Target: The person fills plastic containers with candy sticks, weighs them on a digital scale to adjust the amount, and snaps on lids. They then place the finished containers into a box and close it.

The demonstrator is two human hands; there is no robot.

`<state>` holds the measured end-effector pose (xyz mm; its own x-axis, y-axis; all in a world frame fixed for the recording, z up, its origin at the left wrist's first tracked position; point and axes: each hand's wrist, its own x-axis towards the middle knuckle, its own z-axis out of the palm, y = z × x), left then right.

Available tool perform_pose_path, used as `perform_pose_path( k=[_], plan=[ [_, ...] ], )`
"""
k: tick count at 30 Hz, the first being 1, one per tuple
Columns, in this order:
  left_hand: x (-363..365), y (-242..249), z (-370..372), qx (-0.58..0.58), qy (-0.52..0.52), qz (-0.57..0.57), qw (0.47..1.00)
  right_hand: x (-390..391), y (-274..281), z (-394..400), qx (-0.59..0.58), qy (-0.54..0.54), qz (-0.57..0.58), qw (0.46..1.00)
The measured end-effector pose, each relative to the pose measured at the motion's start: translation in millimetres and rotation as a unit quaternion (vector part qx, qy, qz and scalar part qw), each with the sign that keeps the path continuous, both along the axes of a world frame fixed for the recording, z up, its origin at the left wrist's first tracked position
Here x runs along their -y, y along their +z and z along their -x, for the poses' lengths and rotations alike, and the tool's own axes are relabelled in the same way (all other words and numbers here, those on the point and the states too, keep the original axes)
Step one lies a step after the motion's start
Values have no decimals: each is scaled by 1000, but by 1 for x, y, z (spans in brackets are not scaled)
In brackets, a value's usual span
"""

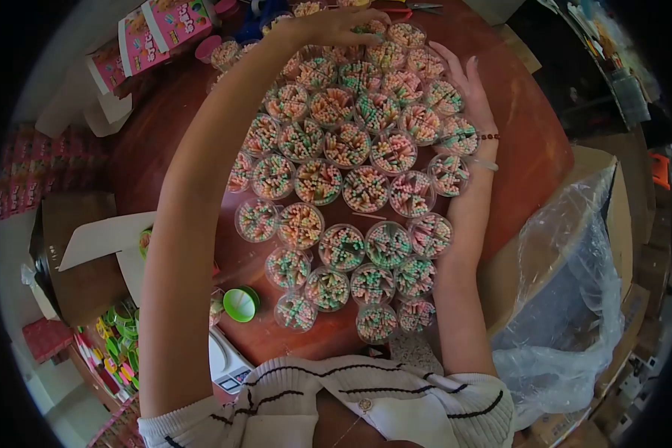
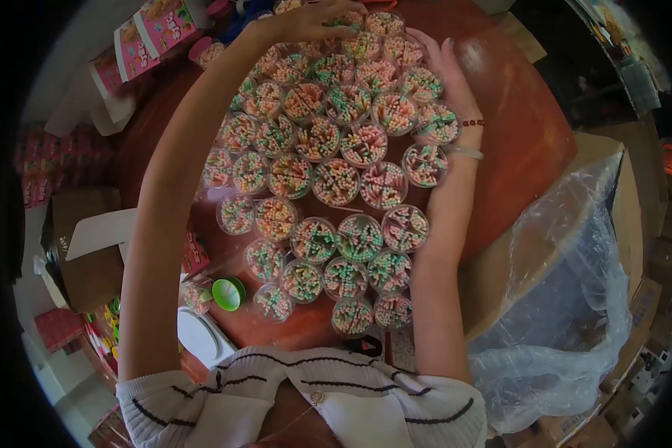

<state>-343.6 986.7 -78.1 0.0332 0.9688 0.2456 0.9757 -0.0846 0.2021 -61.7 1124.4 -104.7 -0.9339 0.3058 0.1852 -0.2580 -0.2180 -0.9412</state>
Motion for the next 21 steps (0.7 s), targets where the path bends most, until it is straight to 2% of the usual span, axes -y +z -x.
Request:
perform_pose_path(
  k=[2, 5, 9, 14, 19, 21],
  plan=[
    [-7, -1, 11, 1, -3, 4, 1000, -1, -8, 1, -11, 10, 27, 1000],
    [-1, -4, 12, 5, -9, 9, 1000, -11, -16, -3, -21, -9, -69, 997],
    [16, 2, -14, 4, -16, 17, 1000, -18, -29, -8, 4, -28, -35, 999],
    [94, 24, -83, 11, -24, 37, 999, -26, -44, -4, 46, -60, 22, 997],
    [181, 83, -180, 7, -20, 40, 999, -41, -63, -5, 77, -81, 60, 992],
    [188, 105, -206, 0, -17, 38, 999, -39, -65, -17, 84, -89, 72, 990]
  ],
)
